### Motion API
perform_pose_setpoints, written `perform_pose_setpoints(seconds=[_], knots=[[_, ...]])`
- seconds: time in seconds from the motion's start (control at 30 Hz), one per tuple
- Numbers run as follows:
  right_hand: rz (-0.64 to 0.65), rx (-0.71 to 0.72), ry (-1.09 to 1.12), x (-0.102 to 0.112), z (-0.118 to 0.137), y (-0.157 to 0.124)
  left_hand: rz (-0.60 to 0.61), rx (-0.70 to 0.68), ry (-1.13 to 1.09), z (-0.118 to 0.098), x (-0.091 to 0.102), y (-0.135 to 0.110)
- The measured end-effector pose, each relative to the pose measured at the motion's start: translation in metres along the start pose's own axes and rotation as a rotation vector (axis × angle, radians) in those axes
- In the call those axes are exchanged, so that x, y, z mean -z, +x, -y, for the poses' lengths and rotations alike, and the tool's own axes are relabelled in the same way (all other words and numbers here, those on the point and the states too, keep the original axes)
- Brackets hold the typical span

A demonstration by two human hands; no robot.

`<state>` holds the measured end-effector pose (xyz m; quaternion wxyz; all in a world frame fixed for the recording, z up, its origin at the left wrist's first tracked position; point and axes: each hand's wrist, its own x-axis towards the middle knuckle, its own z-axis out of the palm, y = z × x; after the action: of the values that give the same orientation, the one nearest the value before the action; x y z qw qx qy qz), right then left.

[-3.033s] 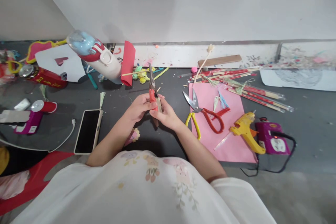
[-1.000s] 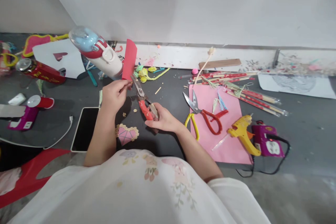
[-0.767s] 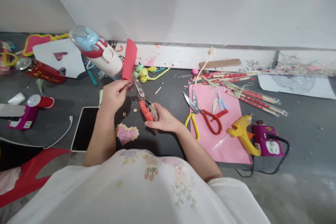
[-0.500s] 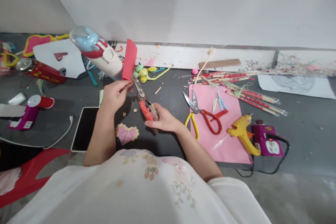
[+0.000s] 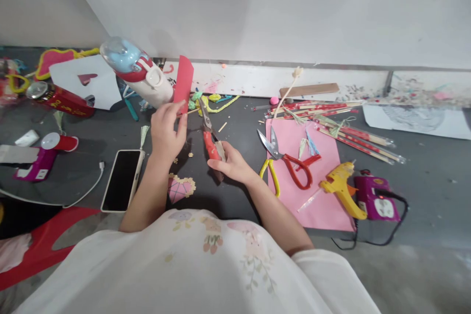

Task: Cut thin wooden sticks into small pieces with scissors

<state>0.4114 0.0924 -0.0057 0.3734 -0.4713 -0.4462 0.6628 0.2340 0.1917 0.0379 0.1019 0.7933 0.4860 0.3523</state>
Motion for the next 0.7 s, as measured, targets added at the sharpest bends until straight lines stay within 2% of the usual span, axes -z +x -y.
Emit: perform_pose_setpoints(seconds=[0.07, 0.23, 0.33, 0.4, 0.53, 0.7], knots=[[-0.053, 0.009, 0.064, 0.000, 0.000, 0.002, 0.045, 0.088, -0.156, -0.009, -0.006, -0.005], [-0.093, 0.049, 0.131, 0.001, 0.000, 0.003, 0.542, 0.381, -0.714, -0.028, -0.028, -0.019], [-0.094, 0.062, 0.128, 0.000, 0.000, 0.003, 0.731, 0.502, -0.997, -0.035, -0.035, -0.021], [-0.110, 0.077, 0.100, 0.000, 0.000, 0.003, 0.763, 0.597, -1.121, -0.038, -0.036, -0.021], [-0.147, 0.103, 0.038, 0.002, -0.003, 0.004, 0.729, 0.768, -1.319, -0.041, -0.035, -0.019], [-0.154, 0.122, 0.037, 0.003, -0.006, 0.005, 0.684, 0.819, -1.394, -0.046, -0.037, -0.021]])
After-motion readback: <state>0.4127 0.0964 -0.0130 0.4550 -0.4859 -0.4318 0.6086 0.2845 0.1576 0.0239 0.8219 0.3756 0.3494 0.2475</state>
